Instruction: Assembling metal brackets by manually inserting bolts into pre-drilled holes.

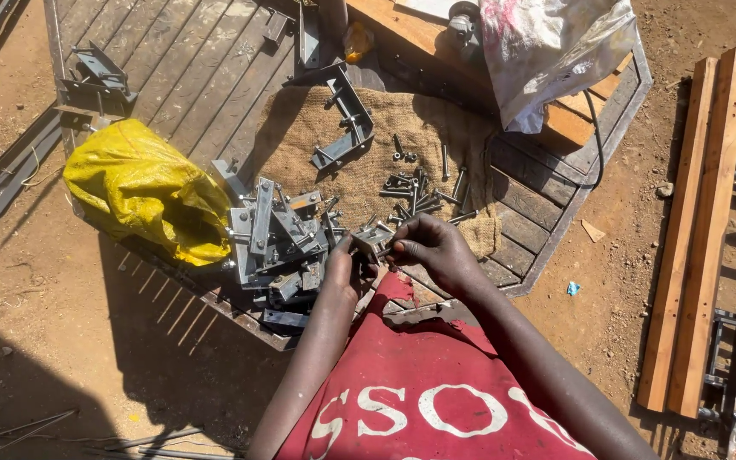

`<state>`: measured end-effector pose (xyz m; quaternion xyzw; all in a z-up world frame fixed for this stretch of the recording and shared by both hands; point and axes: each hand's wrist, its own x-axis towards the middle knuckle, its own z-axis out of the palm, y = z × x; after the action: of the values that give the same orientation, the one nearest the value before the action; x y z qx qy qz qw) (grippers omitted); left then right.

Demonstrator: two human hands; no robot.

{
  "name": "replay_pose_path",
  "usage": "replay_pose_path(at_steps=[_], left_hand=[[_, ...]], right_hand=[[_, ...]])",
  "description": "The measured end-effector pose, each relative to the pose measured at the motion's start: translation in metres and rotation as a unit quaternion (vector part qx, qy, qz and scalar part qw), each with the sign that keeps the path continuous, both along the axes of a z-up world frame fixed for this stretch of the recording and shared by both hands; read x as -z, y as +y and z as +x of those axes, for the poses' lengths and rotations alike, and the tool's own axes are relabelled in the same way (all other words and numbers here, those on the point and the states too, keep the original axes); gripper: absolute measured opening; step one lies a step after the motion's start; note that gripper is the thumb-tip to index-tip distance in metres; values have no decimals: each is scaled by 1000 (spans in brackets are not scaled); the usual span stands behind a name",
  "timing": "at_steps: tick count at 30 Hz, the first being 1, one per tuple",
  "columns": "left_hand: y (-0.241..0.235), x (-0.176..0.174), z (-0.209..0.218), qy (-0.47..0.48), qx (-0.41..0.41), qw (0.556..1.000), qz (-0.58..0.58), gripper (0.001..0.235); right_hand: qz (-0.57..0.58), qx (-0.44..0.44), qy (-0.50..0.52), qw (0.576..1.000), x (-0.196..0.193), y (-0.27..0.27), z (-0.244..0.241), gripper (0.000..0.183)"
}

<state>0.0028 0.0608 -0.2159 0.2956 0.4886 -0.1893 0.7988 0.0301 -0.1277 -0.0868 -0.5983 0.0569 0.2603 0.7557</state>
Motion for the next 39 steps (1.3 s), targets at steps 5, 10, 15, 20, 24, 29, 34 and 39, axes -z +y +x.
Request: replay_pose_path(at_steps=[5, 10, 15, 20, 24, 29, 34, 39], left_hand=[[-19, -38, -4, -185, 178, 931, 260, 49], [-25, -98, 29, -441, 192, 839, 253, 65], [-11, -86, 71, -399, 269, 795, 371, 72], [-5, -28, 92, -311, 214, 881, 284, 67], [18, 75, 77, -232, 14, 961, 152, 67], [-10, -50, 93, -180, -23, 972, 146, 86], [-9, -57, 111, -140, -41, 976, 163, 80], [-14, -83, 124, -125, 87, 966, 210, 78]], right_hand=[[19, 52, 20, 998, 8, -1, 29, 19], [77, 92, 76, 990, 21, 2, 67, 17], [105, 87, 94, 986, 14, 11, 106, 21], [45, 31, 97, 994, 42, 1, 155, 23], [-431, -101, -19, 897, 122, -21, 196, 28], [-553, -169, -51, 814, 200, -25, 209, 22], [-566, -182, -95, 798, 223, -9, 213, 19], [-510, -80, -65, 854, 199, -14, 208, 20]])
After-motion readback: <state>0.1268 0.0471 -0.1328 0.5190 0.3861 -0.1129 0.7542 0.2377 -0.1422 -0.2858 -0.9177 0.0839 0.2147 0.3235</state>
